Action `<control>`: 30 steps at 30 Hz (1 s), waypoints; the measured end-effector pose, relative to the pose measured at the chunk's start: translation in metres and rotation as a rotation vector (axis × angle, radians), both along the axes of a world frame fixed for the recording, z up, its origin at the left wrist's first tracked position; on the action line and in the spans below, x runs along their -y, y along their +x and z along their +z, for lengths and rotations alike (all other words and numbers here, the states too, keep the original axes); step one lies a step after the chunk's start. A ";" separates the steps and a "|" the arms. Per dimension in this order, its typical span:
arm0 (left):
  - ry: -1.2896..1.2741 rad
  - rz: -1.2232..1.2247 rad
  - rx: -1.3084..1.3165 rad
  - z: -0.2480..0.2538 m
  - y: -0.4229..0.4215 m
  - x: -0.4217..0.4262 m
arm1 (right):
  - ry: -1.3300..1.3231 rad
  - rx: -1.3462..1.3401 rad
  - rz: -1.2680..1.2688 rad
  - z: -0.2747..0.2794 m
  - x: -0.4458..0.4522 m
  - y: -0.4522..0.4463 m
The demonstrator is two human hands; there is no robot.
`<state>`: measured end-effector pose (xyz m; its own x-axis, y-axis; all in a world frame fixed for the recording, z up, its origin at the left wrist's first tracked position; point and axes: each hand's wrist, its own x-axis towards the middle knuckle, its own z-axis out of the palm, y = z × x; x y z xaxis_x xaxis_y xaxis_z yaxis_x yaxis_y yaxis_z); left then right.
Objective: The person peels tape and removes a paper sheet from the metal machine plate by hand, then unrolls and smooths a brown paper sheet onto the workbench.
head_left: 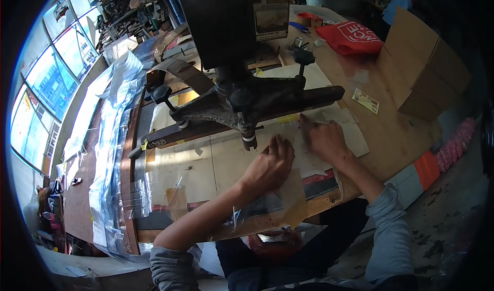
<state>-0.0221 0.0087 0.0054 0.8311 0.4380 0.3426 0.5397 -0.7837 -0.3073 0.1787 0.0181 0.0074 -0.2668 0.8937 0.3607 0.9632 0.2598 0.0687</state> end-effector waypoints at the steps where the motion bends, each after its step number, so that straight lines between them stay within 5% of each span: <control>1: 0.019 -0.082 0.011 0.003 -0.009 -0.003 | -0.025 -0.012 -0.001 0.003 0.004 0.003; 6: -0.189 -0.235 -0.021 0.020 -0.064 -0.009 | -0.054 -0.329 0.080 0.002 0.015 0.027; 9: -0.880 0.068 0.029 0.076 -0.103 0.028 | -0.009 -0.343 -0.003 0.015 0.031 0.042; 11: -0.717 0.143 0.072 0.082 -0.134 0.063 | 0.155 -0.192 -0.062 0.004 0.036 0.057; 18: -0.557 0.537 0.129 0.051 -0.194 0.133 | -0.188 -0.544 -0.217 -0.002 0.019 0.086; 23: -0.342 0.553 0.229 0.056 -0.198 0.128 | -0.409 -0.708 -0.209 0.011 0.014 0.100; 30: -0.441 0.643 0.350 0.050 -0.220 0.123 | -0.396 -0.982 -0.318 0.003 0.026 0.124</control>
